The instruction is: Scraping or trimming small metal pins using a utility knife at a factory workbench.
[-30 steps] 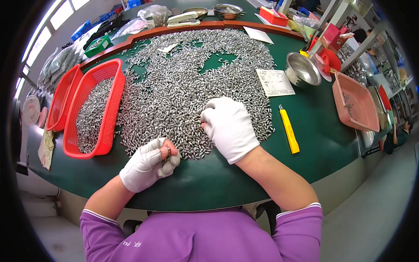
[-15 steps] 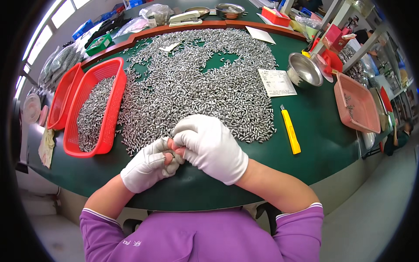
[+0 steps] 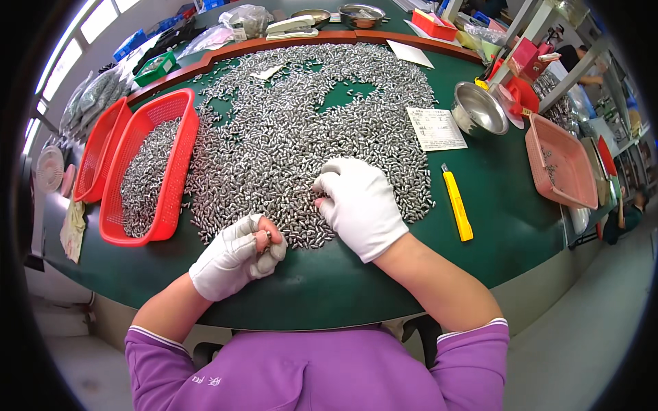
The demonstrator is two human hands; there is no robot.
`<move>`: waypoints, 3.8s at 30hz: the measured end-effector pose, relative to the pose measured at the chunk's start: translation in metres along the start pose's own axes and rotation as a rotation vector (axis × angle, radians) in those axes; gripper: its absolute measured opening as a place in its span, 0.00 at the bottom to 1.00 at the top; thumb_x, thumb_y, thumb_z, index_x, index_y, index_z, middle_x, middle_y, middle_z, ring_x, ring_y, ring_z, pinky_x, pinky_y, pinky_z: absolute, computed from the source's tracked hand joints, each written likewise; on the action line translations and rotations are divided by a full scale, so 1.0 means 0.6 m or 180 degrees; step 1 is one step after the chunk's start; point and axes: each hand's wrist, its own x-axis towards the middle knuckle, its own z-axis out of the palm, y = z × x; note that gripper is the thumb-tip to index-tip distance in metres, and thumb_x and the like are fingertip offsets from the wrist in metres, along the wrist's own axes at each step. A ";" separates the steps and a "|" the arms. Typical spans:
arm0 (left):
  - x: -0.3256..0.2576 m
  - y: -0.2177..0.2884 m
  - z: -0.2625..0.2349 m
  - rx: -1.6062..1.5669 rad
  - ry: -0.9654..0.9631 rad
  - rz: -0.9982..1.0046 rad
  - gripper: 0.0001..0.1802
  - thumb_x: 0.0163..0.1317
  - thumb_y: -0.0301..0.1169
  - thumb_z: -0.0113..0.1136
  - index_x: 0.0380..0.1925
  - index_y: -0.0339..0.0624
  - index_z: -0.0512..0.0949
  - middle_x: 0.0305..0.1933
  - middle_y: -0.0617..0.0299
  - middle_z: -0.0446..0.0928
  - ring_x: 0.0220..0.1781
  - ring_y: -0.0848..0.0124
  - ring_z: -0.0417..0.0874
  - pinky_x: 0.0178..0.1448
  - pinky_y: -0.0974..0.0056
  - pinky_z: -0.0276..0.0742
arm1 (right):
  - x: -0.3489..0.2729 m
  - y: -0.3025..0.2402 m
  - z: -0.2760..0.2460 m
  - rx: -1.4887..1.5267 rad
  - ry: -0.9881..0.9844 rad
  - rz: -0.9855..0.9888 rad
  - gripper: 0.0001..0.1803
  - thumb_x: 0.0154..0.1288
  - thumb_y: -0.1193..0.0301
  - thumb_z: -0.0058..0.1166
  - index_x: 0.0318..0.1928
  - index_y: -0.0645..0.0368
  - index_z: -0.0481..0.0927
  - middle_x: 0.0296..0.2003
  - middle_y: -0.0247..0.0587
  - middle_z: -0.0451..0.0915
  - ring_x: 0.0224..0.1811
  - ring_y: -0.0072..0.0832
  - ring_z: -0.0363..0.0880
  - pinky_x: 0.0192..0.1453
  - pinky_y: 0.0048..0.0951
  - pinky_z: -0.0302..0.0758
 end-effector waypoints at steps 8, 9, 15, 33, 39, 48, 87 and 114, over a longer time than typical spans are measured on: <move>0.002 0.001 -0.002 -0.0029 -0.0073 0.0021 0.14 0.67 0.41 0.63 0.43 0.44 0.75 0.38 0.63 0.78 0.30 0.79 0.70 0.36 0.74 0.66 | 0.006 0.004 0.006 -0.0241 0.0037 -0.0143 0.06 0.52 0.75 0.62 0.32 0.58 0.79 0.36 0.39 0.81 0.41 0.40 0.80 0.47 0.38 0.77; 0.002 0.001 -0.002 -0.0060 -0.0092 -0.0005 0.15 0.66 0.40 0.63 0.44 0.44 0.75 0.39 0.63 0.78 0.31 0.79 0.71 0.37 0.74 0.66 | 0.006 0.003 0.006 -0.0244 0.0012 -0.0139 0.07 0.51 0.75 0.62 0.32 0.58 0.79 0.36 0.40 0.81 0.42 0.41 0.80 0.47 0.38 0.77; -0.001 -0.002 -0.007 -0.0087 -0.0135 -0.0024 0.19 0.64 0.33 0.61 0.53 0.41 0.71 0.45 0.64 0.77 0.37 0.77 0.73 0.45 0.71 0.70 | 0.025 -0.037 -0.028 0.0517 0.0306 -0.1074 0.10 0.45 0.75 0.63 0.29 0.62 0.76 0.34 0.43 0.78 0.39 0.43 0.79 0.41 0.39 0.77; 0.000 0.000 0.003 0.0129 0.0032 0.0024 0.14 0.68 0.40 0.62 0.43 0.43 0.75 0.38 0.62 0.77 0.29 0.78 0.70 0.35 0.74 0.67 | 0.001 -0.009 -0.005 0.0033 0.0087 -0.0236 0.12 0.50 0.73 0.65 0.37 0.59 0.82 0.40 0.43 0.81 0.44 0.43 0.80 0.49 0.39 0.77; 0.001 -0.002 0.002 0.0091 0.0013 0.0048 0.16 0.68 0.43 0.61 0.43 0.42 0.75 0.38 0.62 0.77 0.29 0.78 0.69 0.36 0.73 0.66 | 0.004 0.001 0.004 -0.0108 -0.0010 -0.0241 0.06 0.51 0.74 0.63 0.30 0.57 0.80 0.37 0.40 0.81 0.41 0.40 0.80 0.47 0.38 0.77; 0.002 -0.003 -0.008 -0.0050 -0.0281 -0.0012 0.18 0.66 0.38 0.62 0.51 0.44 0.71 0.44 0.65 0.77 0.37 0.78 0.73 0.44 0.72 0.69 | 0.021 -0.044 -0.016 0.1118 0.0333 -0.1195 0.14 0.41 0.78 0.68 0.31 0.60 0.77 0.34 0.44 0.80 0.36 0.43 0.81 0.37 0.39 0.79; 0.000 -0.003 0.005 0.0276 0.0138 -0.0117 0.12 0.69 0.36 0.60 0.47 0.45 0.72 0.42 0.65 0.76 0.34 0.79 0.72 0.41 0.74 0.68 | 0.016 -0.051 -0.002 0.1298 0.0372 -0.1311 0.13 0.42 0.76 0.68 0.30 0.60 0.78 0.32 0.41 0.79 0.35 0.42 0.81 0.36 0.40 0.78; 0.000 -0.003 0.004 0.0131 0.0104 0.0016 0.16 0.69 0.43 0.60 0.45 0.42 0.75 0.38 0.62 0.76 0.29 0.79 0.67 0.34 0.73 0.63 | 0.004 0.002 0.009 -0.0156 -0.0028 -0.0312 0.05 0.54 0.71 0.61 0.30 0.57 0.79 0.35 0.40 0.79 0.41 0.39 0.79 0.48 0.38 0.76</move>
